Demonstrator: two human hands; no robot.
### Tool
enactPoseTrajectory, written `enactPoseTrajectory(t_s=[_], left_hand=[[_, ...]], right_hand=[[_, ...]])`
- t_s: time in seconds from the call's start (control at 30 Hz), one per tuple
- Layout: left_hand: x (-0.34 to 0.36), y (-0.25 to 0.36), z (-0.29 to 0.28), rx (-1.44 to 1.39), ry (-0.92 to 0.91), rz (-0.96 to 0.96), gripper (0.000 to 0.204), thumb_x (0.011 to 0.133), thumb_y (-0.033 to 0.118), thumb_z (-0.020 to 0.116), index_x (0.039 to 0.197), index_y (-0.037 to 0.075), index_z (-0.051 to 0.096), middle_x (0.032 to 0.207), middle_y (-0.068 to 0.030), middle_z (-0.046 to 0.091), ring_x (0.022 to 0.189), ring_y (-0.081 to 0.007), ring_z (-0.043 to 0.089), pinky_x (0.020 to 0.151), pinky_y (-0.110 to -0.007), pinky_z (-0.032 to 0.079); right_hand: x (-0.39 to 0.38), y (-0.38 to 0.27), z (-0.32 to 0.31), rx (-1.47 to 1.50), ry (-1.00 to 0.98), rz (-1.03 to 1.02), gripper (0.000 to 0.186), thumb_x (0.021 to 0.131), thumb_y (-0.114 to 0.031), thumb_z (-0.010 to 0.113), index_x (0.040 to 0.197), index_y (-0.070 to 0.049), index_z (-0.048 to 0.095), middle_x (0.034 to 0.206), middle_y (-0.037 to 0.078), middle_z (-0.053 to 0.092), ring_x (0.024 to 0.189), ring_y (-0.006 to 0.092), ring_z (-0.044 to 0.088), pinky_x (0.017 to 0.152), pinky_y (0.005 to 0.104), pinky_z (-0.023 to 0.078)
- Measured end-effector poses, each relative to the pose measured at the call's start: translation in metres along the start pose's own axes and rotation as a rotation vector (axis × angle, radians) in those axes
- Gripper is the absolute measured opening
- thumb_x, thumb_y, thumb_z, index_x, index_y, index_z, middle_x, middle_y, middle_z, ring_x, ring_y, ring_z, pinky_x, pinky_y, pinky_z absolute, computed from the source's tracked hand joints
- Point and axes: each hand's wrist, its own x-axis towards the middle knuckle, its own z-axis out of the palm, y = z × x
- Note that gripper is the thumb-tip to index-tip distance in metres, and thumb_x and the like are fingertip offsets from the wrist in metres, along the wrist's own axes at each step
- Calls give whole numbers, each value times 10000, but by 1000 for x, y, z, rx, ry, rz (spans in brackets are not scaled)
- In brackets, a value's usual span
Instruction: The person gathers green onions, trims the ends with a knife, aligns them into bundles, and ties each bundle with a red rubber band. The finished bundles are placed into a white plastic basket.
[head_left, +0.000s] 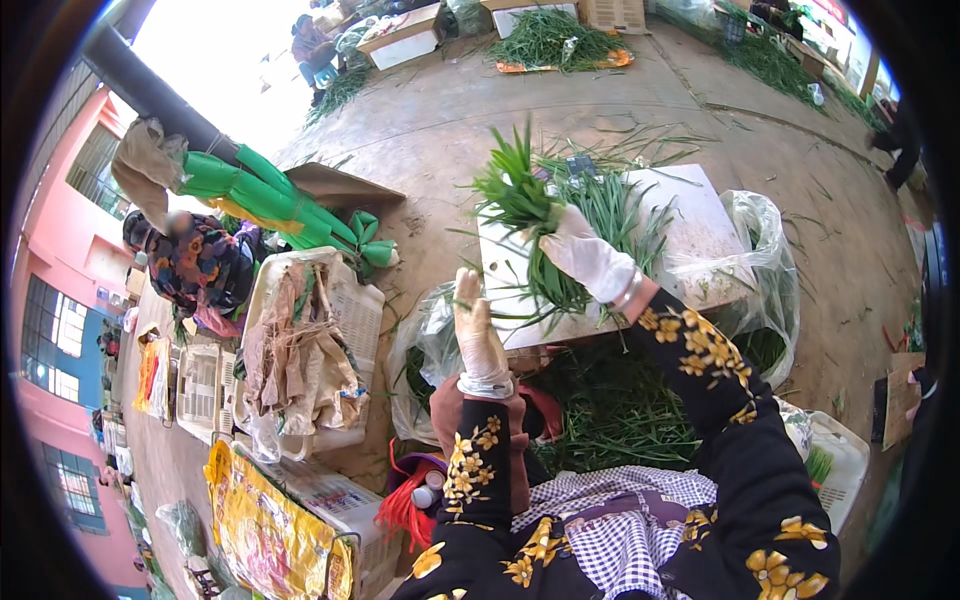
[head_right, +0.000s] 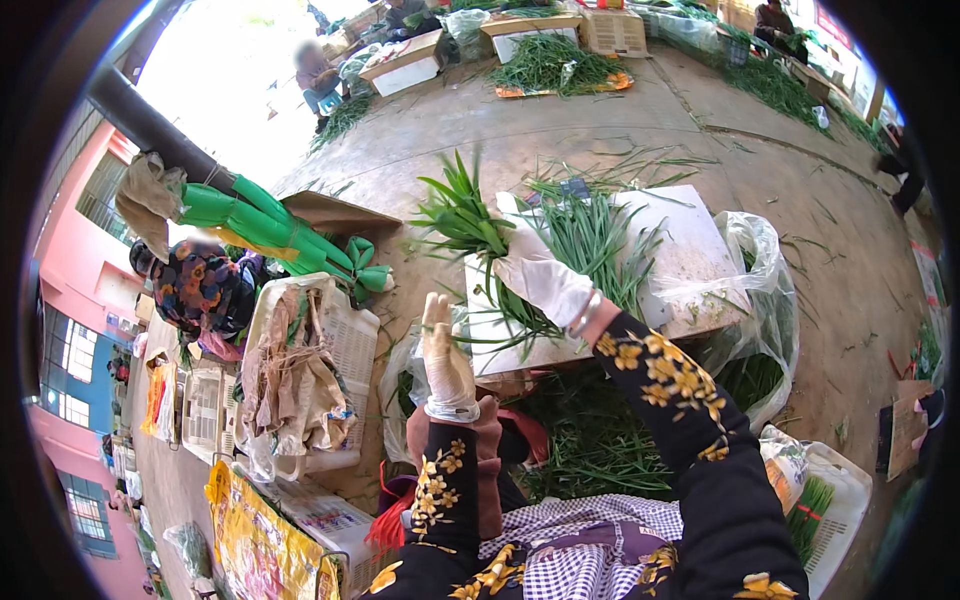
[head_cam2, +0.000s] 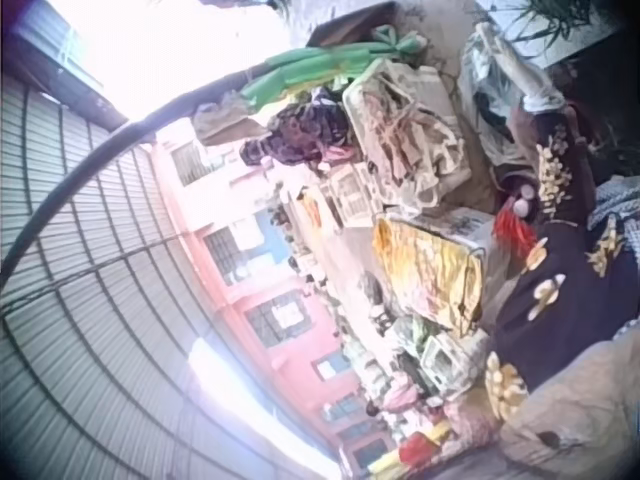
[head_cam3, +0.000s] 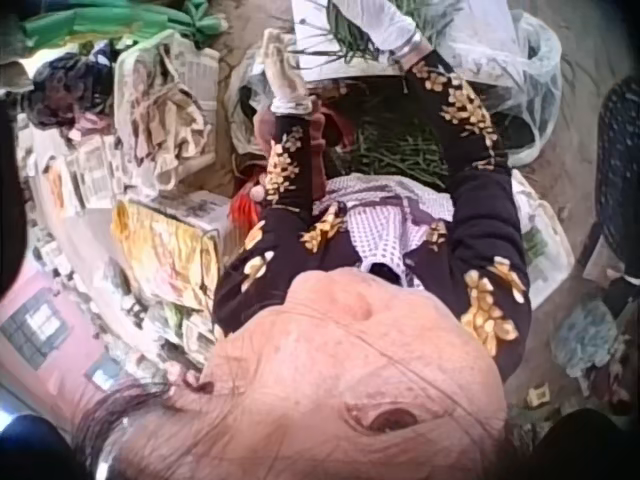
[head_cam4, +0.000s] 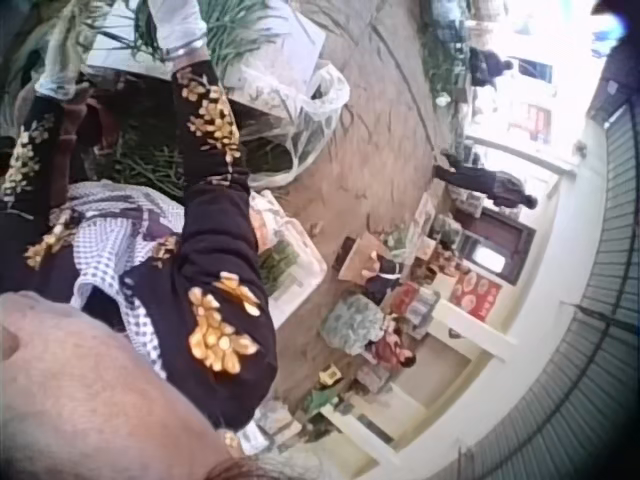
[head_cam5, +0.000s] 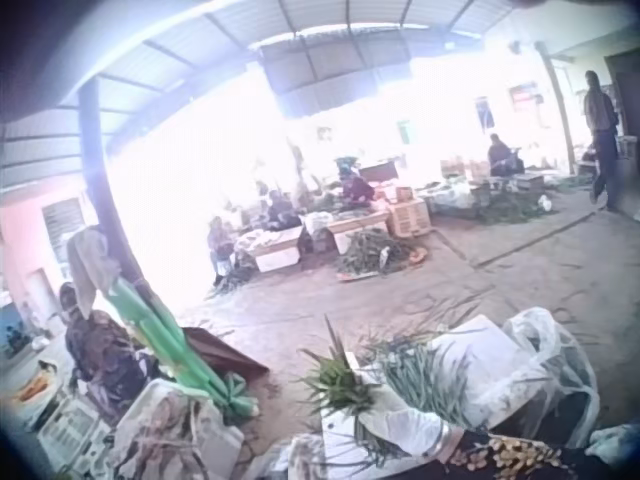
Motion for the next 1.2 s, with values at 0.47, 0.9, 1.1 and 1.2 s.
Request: enactPoseTrajectory(t_s=[0.47,0.9,1.1,1.2], left_hand=[[-24,-65,-55,82,483,-459,601,948,450,512,1427,106,389,1388,-66,491,1302,-221,416,1101,-475,220],[-116,-83,50,-321,-497,-786,620,950,546,453,1404,125,417,1437,-88,428,1318,-288,406,1053,-481,378],[-138,-75,65,-300,-660,-842,563,895,388,649,1340,87,481,1360,-81,500,1273,-217,452,1048,-399,357],[-160,-105,52,-255,-593,-890,430,928,339,620,1250,66,537,1260,-71,559,1237,-207,477,1034,-374,368]], right_hand=[[-68,-113,18,-715,108,-200,254,954,-180,560,1151,-23,593,940,40,598,851,122,556,772,254,474],[-166,-203,-149,108,697,-292,128,887,-124,647,941,-8,640,725,40,566,688,169,562,771,327,535],[-213,-209,-141,94,817,-379,114,881,-114,647,893,-2,633,699,38,555,661,181,550,790,357,530],[-223,-213,-135,73,803,-337,174,888,-147,650,936,18,621,708,46,555,674,199,548,802,349,518]])
